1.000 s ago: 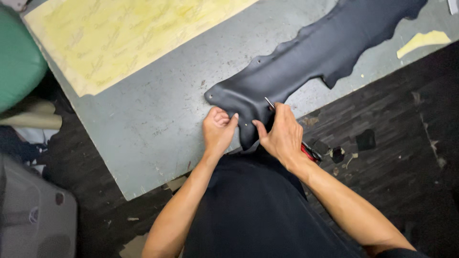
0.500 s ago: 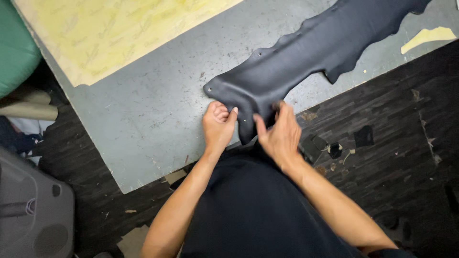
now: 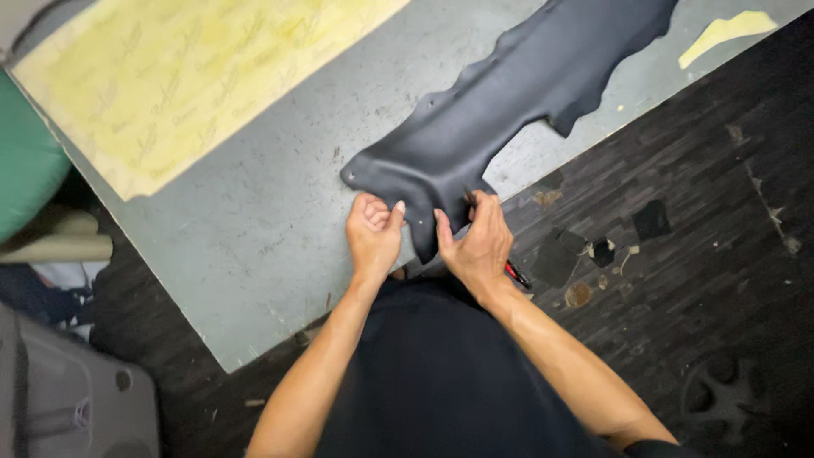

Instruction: The person trims the edges of a black automotive carpet piece using scissors. They repeatedly cut small sections along the perimeter, remove the trimmed pieces, and continue around the shape.

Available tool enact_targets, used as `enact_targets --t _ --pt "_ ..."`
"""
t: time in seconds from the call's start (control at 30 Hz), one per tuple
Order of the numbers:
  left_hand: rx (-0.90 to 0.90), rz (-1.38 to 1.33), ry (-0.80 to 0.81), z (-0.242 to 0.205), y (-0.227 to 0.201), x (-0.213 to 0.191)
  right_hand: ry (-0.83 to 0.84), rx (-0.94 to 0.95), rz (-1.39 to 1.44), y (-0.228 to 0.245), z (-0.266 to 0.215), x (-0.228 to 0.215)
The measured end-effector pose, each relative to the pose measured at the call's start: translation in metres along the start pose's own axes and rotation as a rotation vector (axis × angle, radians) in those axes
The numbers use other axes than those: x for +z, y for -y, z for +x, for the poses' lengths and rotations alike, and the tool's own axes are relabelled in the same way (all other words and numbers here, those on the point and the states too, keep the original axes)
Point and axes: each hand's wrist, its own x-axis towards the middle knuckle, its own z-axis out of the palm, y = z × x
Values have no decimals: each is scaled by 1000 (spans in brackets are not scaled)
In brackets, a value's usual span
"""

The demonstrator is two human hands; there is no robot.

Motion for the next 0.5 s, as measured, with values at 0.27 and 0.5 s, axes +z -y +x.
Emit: enact_targets --t 0.27,0.5 --pt "36 29 23 11 14 -4 -22 80 -20 12 45 -4" --pt "-181 -46 43 -22 0 -12 -56 185 62 -11 65 -31"
